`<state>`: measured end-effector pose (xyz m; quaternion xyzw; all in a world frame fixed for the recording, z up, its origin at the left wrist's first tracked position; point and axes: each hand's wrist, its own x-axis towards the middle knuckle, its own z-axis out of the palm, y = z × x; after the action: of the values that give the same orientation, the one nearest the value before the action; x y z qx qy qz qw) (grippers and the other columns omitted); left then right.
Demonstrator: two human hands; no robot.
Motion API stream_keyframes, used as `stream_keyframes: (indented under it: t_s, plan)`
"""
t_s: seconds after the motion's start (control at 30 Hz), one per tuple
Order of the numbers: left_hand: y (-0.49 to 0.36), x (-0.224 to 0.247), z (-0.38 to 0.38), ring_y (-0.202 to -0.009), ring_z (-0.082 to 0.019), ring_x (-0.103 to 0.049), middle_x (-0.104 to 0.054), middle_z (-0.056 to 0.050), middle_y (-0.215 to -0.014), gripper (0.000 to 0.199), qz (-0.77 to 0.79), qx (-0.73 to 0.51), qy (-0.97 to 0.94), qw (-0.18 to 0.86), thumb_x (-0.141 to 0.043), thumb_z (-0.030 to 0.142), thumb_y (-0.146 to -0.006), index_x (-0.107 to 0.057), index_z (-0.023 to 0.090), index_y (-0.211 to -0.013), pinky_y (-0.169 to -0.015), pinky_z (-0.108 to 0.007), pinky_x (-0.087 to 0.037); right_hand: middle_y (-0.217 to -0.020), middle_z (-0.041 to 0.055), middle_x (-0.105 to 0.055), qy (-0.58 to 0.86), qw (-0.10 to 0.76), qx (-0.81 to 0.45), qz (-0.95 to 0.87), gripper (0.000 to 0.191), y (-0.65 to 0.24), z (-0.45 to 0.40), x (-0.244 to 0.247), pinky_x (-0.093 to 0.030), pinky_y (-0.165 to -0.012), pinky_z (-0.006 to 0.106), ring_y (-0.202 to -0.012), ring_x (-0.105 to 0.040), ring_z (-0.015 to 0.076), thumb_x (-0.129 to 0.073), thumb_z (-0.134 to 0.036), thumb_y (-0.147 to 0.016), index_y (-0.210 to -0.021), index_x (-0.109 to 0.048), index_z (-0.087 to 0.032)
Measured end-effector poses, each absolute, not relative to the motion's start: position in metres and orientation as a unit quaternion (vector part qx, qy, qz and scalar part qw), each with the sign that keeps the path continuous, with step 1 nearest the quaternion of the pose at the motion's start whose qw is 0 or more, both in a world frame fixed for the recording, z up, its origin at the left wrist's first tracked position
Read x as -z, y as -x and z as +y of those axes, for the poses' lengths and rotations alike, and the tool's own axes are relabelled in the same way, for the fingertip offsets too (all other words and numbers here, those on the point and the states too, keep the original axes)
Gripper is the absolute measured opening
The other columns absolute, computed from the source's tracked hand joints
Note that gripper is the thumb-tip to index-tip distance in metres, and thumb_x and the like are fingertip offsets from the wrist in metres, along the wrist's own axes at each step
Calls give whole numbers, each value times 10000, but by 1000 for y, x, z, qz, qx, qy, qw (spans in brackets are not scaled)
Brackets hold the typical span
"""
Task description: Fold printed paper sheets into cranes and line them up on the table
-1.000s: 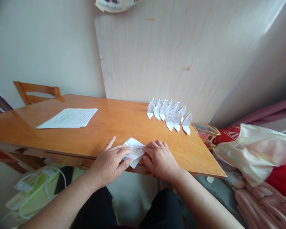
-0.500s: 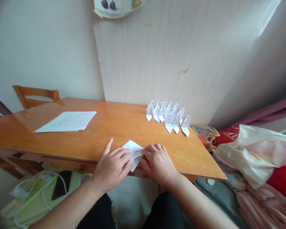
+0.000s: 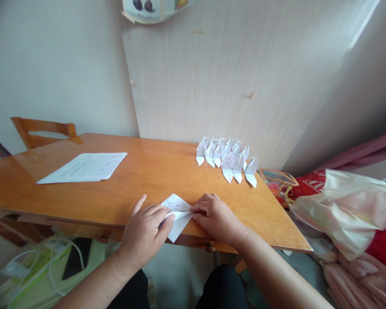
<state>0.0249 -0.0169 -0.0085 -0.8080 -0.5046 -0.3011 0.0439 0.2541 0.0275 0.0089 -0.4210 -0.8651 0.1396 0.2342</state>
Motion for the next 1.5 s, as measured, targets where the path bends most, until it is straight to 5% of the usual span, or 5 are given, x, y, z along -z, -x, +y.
stream_keyframes:
  t_s: [0.43, 0.67, 1.5]
  plan:
    - [-29, 15, -14, -837, -230, -621, -674, -22, -811, 201, -546, 313, 776, 27, -496, 257, -951, -621, 214, -800, -969, -499, -341, -881, 24, -708, 439, 210, -256, -835, 167, -256, 49, -15, -513, -813, 313, -862, -658, 177, -616, -167, -877, -886, -768, -236]
    - [-29, 15, -13, -833, -235, -617, -679, -40, -809, 183, -549, 318, 773, 29, -502, 248, -938, -616, 216, -798, -902, -467, -358, -812, 19, -675, 461, 191, -251, -829, 108, -251, 53, -18, -480, -690, 285, -762, -624, 161, -631, -199, -866, -789, -706, -207]
    - [-29, 20, -16, -817, -235, -636, -687, -22, -810, 127, -568, 333, 753, -2, -520, 232, -918, -602, 214, -824, -825, -445, -341, -834, 29, -643, 527, 152, -196, -813, 104, -243, 44, -17, -417, -680, 301, -786, -575, 168, -647, -181, -859, -760, -638, -211]
